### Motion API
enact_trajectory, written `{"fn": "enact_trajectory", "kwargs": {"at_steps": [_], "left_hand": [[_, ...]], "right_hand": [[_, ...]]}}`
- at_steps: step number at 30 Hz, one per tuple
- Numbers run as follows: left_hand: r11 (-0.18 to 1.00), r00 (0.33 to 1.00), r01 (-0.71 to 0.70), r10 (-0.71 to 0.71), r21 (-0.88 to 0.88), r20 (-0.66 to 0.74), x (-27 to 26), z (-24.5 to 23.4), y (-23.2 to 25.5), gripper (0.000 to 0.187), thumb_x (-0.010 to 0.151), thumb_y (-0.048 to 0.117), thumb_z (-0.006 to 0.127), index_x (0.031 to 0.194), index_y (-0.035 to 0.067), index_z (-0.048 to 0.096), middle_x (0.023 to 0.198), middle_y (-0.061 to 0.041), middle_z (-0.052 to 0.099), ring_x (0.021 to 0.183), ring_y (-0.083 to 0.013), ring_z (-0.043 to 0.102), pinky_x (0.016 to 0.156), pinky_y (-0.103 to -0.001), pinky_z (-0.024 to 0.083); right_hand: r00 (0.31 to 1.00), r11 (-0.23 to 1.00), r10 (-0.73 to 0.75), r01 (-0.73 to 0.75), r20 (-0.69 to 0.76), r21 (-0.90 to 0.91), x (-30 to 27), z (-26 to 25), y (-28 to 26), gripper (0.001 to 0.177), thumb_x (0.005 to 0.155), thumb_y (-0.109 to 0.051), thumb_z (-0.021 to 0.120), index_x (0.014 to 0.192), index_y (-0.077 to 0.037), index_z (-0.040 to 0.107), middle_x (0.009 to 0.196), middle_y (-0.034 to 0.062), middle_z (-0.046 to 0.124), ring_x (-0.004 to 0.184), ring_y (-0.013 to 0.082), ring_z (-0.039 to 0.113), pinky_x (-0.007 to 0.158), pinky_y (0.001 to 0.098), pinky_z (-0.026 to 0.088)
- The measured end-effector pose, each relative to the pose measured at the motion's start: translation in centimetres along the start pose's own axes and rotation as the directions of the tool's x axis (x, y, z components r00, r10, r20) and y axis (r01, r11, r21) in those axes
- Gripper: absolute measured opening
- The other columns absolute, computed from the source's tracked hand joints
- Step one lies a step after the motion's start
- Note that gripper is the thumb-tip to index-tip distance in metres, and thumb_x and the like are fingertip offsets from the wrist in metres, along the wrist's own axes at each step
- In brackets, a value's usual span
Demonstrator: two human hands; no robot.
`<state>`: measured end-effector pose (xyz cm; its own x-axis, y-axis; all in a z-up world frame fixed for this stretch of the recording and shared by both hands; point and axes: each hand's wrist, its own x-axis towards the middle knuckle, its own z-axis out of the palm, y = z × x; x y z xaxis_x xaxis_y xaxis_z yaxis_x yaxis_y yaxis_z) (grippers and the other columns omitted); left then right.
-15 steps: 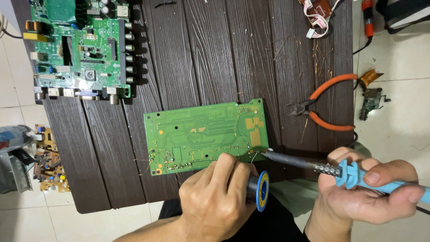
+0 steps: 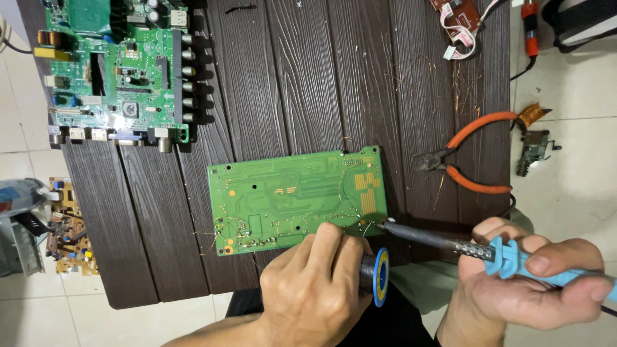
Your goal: The person is soldering a green circuit board using a soldering iron and solder wire. They apply solder to various points on the board, occasionally adjusting the board's position and using pliers to trim excess solder wire.
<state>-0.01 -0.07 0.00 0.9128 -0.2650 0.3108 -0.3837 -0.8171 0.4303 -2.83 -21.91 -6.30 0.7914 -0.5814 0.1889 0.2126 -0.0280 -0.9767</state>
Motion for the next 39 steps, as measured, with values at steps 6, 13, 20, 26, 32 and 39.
{"fn": "enact_trajectory", "kwargs": {"at_steps": [6,13,20,26,32,39], "left_hand": [[1.000,1.000,-0.010,0.010,-0.008,0.011,-0.1,0.1,-0.2,0.015,0.091,0.010,0.058,0.079,0.017,0.057,0.074,-0.001,0.044,0.055,-0.0171,0.049,0.046,-0.032,0.036],[0.999,0.999,-0.028,0.029,-0.036,0.030,-0.2,0.0,-0.5,0.009,0.087,0.010,0.058,0.081,0.017,0.058,0.076,-0.001,0.047,0.058,-0.0178,0.051,0.049,-0.031,0.039],[0.999,0.999,-0.017,0.018,-0.041,0.028,-0.2,-0.1,-0.6,0.008,0.086,0.011,0.057,0.080,0.017,0.057,0.076,-0.001,0.046,0.057,-0.0182,0.050,0.049,-0.032,0.039],[0.999,1.000,-0.015,0.015,-0.050,0.004,-0.3,0.0,-0.6,0.013,0.092,0.011,0.056,0.080,0.016,0.058,0.076,-0.002,0.046,0.057,-0.0185,0.049,0.049,-0.032,0.037],[0.998,1.000,-0.022,0.022,-0.059,0.003,-0.3,-0.3,-0.6,0.016,0.097,0.014,0.056,0.081,0.015,0.057,0.076,-0.002,0.045,0.057,-0.0185,0.048,0.049,-0.032,0.036],[0.996,1.000,-0.004,0.005,-0.084,0.015,-0.4,-0.5,-0.7,0.014,0.096,0.013,0.059,0.082,0.016,0.058,0.077,-0.002,0.046,0.058,-0.0193,0.049,0.049,-0.033,0.037]], "right_hand": [[0.999,1.000,-0.003,0.003,-0.037,-0.012,-0.1,0.1,0.1,0.053,0.100,-0.070,0.046,0.085,-0.021,0.031,0.057,-0.0031,0.010,0.044,0.0179,0.013,0.048,0.0345,0.024],[1.000,1.000,0.000,0.000,-0.011,-0.026,0.0,0.4,-0.4,0.053,0.100,-0.071,0.047,0.085,-0.022,0.032,0.057,-0.0044,0.012,0.043,0.0165,0.012,0.047,0.0332,0.022],[0.997,0.999,0.045,-0.044,-0.062,0.015,0.0,0.5,-0.4,0.053,0.097,-0.070,0.050,0.083,-0.022,0.034,0.057,-0.0053,0.015,0.044,0.0167,0.018,0.047,0.0325,0.026],[0.998,0.998,0.056,-0.056,-0.042,0.013,0.1,0.4,-0.5,0.054,0.096,-0.072,0.051,0.083,-0.023,0.034,0.056,-0.0061,0.015,0.045,0.0157,0.013,0.048,0.0318,0.022],[0.998,0.998,0.054,-0.054,-0.027,0.026,0.0,-0.2,0.0,0.054,0.097,-0.072,0.051,0.084,-0.023,0.034,0.059,-0.0068,0.018,0.046,0.0159,0.016,0.049,0.0313,0.025],[0.995,1.000,0.027,-0.026,-0.100,0.016,0.1,0.3,0.1,0.057,0.095,-0.073,0.054,0.083,-0.021,0.034,0.061,-0.0062,0.015,0.044,0.0157,0.014,0.047,0.0313,0.026]]}}
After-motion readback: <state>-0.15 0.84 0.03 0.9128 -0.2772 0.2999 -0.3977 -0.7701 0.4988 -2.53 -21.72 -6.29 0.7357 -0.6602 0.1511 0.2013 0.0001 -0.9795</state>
